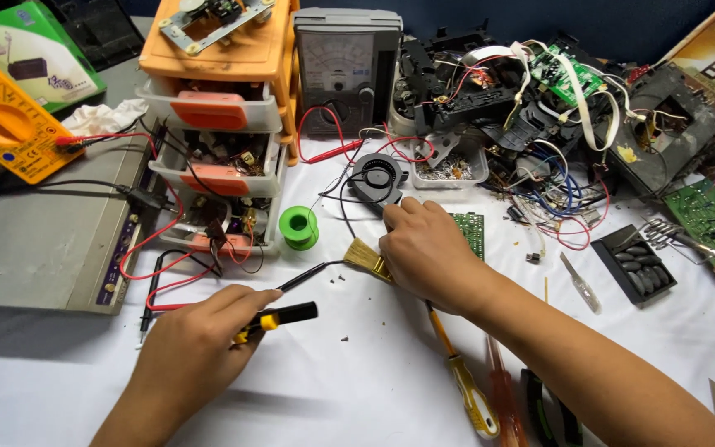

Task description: Desoldering electronic components from a printed circuit board using a soldering iron and a desoldering pump.

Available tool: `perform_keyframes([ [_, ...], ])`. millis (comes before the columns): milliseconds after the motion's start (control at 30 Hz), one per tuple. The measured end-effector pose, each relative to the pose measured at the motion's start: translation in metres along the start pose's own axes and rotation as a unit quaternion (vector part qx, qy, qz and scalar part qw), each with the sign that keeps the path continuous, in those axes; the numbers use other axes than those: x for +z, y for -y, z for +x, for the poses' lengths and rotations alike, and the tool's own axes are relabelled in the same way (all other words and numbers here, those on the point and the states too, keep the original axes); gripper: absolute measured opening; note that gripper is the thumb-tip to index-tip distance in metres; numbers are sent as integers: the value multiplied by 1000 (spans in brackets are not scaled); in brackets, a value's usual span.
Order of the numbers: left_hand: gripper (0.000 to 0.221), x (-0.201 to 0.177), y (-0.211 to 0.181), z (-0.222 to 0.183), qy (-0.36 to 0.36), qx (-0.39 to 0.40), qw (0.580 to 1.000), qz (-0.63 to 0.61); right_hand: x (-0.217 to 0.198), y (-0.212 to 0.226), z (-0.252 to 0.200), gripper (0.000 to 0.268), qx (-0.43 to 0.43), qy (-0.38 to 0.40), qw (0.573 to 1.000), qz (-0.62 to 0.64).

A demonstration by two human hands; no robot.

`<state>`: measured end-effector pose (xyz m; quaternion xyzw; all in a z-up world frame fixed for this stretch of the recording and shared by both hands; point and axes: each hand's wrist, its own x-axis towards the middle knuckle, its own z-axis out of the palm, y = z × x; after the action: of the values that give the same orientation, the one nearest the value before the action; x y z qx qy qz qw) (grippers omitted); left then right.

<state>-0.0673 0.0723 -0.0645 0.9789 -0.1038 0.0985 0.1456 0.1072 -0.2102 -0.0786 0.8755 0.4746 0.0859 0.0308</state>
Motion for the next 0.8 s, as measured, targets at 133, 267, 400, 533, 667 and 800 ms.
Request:
perform_keyframes([
  [133,55,-5,4,-12,5,-29,1000,0,9,-1,6,15,-2,1,1000,-13],
  [267,54,3,2,-23,7,-57,998,-34,21,-2,14,13,-4,13,999,-31],
  [400,52,16,1,-32,3,-58,997,-42,23,-2,19,12,-7,33,999,-38],
  [533,50,17,-4,-36,18,-63,996,-52,14,-2,19,13,-25,-46,998,-28],
  [667,51,21,-6,-38,6,-55,997,-55,-16,21,18,8,-44,-71,976,201],
  [800,51,22,-7,-38,-14,-47,997,-56,-20,52,15,4,-44,65,966,248],
])
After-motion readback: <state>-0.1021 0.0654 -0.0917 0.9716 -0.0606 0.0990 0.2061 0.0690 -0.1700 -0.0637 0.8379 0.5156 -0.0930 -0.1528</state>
